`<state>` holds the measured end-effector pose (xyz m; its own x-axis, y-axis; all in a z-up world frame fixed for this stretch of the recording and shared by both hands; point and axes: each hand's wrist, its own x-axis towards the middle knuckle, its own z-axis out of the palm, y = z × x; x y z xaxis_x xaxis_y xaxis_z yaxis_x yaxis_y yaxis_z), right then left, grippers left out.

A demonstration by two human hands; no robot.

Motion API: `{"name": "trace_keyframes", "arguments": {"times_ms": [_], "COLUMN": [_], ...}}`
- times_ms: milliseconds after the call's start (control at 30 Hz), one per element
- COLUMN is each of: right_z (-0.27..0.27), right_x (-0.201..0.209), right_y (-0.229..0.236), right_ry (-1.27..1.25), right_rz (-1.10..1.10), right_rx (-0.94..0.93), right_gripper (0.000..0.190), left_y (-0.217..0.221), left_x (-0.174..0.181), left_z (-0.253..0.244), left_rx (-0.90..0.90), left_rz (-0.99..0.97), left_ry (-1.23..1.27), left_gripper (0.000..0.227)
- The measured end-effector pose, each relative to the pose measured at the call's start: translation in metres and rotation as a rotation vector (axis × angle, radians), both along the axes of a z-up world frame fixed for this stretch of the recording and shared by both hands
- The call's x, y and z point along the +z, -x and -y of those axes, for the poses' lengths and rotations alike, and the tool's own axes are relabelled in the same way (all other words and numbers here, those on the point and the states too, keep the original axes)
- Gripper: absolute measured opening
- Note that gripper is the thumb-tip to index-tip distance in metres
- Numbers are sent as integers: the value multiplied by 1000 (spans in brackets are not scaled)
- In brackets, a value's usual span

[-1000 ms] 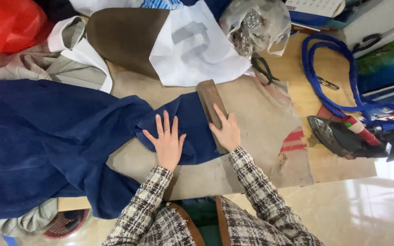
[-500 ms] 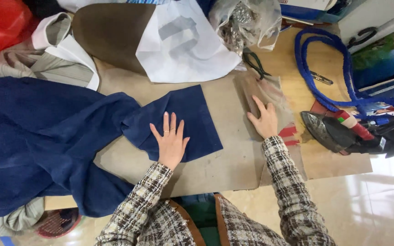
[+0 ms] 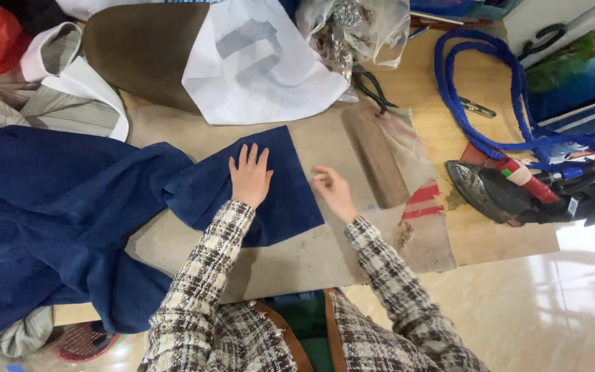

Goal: The person irons a dark blue garment using a white cloth as a protective layer. They then fold the garment and use a small blade tool to cut a section of the fabric.

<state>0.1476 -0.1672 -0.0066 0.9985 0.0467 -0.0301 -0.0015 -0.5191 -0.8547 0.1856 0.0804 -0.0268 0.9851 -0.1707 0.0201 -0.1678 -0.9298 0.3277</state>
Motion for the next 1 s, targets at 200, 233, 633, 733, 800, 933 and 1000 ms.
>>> {"name": "trace_keyframes", "arguments": {"times_ms": [200, 233, 633, 733, 800, 933, 1000], "right_z": [-25, -29, -71, -82, -89, -98, -93], "right_x": [-19, -14, 44, 52, 59, 71, 72], "right_y": [-17, -16, 16, 26, 32, 42, 43], "right_ry": [-152, -128, 13, 63, 80, 127, 114], "right_rz": [-167, -181, -51, 73, 124, 113, 76], "right_rx": [-70, -81, -88, -13, 22, 138, 165], "right_gripper": [49, 47, 35, 33, 30, 26, 25], "left_y": [12, 15, 15, 15, 10, 2, 5], "left_x": [13, 22, 28, 48, 44, 22, 25], "left_z": [0, 1, 6, 9, 13, 16, 10], "left_rx": [70, 83, 196, 218, 223, 264, 292], "left_rz": [189, 135, -340, -370, -367, -297, -281], "left_ry": [71, 204, 966, 899, 825, 673, 685], "left_gripper": [40, 36, 40, 49, 52, 37, 34]}}
